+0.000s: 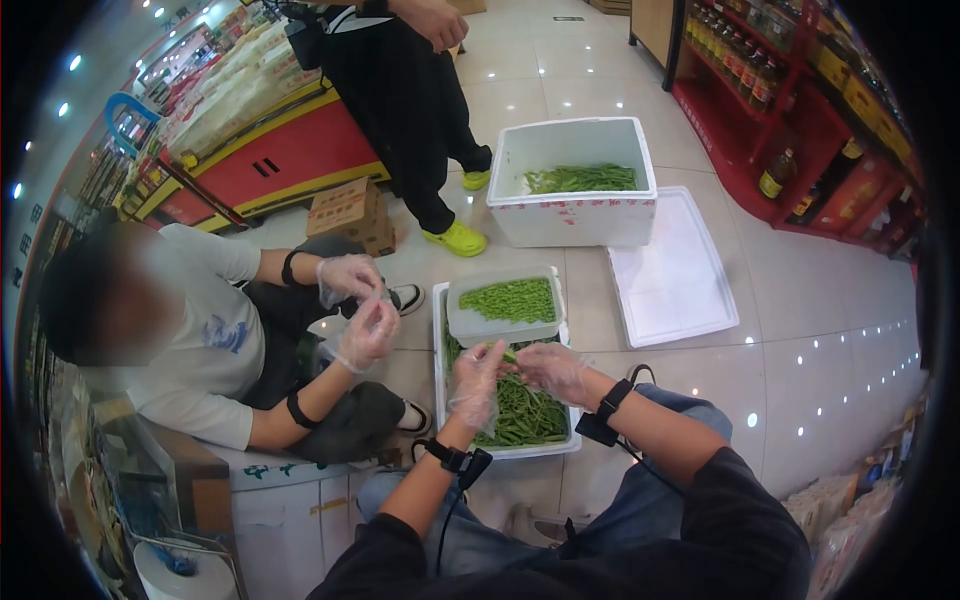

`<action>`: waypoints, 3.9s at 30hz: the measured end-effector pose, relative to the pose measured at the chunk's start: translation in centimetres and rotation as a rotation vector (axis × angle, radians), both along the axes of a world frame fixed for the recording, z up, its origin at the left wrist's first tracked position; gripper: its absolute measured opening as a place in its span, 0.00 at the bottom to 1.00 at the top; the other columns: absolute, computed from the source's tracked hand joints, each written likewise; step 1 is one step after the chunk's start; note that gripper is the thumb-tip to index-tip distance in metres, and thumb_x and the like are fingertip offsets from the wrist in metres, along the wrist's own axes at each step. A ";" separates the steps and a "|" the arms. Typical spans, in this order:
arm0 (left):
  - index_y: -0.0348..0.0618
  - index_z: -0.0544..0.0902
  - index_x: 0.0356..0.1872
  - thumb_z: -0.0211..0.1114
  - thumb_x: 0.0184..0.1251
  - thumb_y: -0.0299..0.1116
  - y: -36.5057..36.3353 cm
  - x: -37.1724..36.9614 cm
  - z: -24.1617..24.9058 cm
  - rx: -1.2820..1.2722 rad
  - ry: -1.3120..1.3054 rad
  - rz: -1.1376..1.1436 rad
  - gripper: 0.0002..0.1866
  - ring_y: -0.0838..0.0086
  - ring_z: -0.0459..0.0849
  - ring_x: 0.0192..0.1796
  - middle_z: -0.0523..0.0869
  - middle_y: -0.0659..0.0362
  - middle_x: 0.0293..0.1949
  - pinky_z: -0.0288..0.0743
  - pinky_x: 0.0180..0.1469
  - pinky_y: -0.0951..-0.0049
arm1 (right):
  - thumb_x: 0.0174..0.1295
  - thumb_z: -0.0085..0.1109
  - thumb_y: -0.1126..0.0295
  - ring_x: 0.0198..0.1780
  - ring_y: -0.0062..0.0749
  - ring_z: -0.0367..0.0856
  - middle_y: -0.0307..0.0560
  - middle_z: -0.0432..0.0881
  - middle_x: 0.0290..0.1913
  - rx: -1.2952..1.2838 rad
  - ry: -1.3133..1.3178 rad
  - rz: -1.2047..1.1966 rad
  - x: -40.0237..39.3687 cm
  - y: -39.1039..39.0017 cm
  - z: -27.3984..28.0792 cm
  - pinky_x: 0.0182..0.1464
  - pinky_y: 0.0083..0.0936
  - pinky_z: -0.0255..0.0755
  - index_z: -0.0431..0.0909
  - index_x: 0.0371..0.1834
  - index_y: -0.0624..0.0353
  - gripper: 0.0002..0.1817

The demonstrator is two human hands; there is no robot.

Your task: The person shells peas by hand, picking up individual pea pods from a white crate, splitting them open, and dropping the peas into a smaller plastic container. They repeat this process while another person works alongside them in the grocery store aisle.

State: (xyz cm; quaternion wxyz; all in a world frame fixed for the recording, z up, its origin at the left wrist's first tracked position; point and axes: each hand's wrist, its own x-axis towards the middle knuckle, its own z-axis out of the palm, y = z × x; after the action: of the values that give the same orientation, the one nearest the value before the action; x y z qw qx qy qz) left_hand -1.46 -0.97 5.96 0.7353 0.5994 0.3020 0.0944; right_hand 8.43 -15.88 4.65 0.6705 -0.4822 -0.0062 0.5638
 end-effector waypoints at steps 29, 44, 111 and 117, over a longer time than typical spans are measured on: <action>0.37 0.88 0.42 0.65 0.77 0.42 -0.5 0.6 0.9 0.041 -0.093 -0.016 0.15 0.83 0.82 0.34 0.90 0.62 0.37 0.73 0.38 0.80 | 0.74 0.61 0.65 0.33 0.17 0.73 0.32 0.83 0.38 0.021 -0.043 -0.066 -0.6 0.2 0.4 0.37 0.18 0.67 0.81 0.42 0.55 0.06; 0.33 0.87 0.51 0.63 0.77 0.34 -1.1 0.2 2.6 0.118 -0.170 -0.011 0.14 0.83 0.81 0.34 0.90 0.61 0.42 0.76 0.41 0.79 | 0.74 0.62 0.62 0.35 0.14 0.73 0.31 0.83 0.43 0.088 0.057 -0.062 -1.1 -0.1 0.3 0.36 0.11 0.68 0.80 0.49 0.52 0.08; 0.32 0.81 0.54 0.57 0.76 0.32 24.1 -10.3 -43.3 1.143 0.475 0.000 0.14 0.42 0.85 0.49 0.86 0.36 0.48 0.78 0.51 0.54 | 0.76 0.52 0.57 0.41 0.72 0.83 0.73 0.84 0.37 -1.233 -0.772 -0.258 -13.4 -0.4 -29.4 0.44 0.52 0.74 0.67 0.63 0.67 0.24; 0.34 0.82 0.51 0.57 0.77 0.33 24.5 -8.9 -44.1 1.279 0.340 0.099 0.13 0.39 0.85 0.45 0.87 0.36 0.43 0.78 0.47 0.53 | 0.74 0.56 0.58 0.41 0.70 0.82 0.73 0.83 0.37 -1.284 -0.663 -0.261 -14.9 0.1 -28.9 0.48 0.50 0.73 0.70 0.56 0.74 0.25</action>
State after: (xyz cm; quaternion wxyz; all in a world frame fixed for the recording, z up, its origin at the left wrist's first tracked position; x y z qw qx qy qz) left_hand -10.35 23.50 -38.18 0.1713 0.9098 0.3253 0.1927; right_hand -6.50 -15.79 -24.29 0.2805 -0.9221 0.1806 0.1963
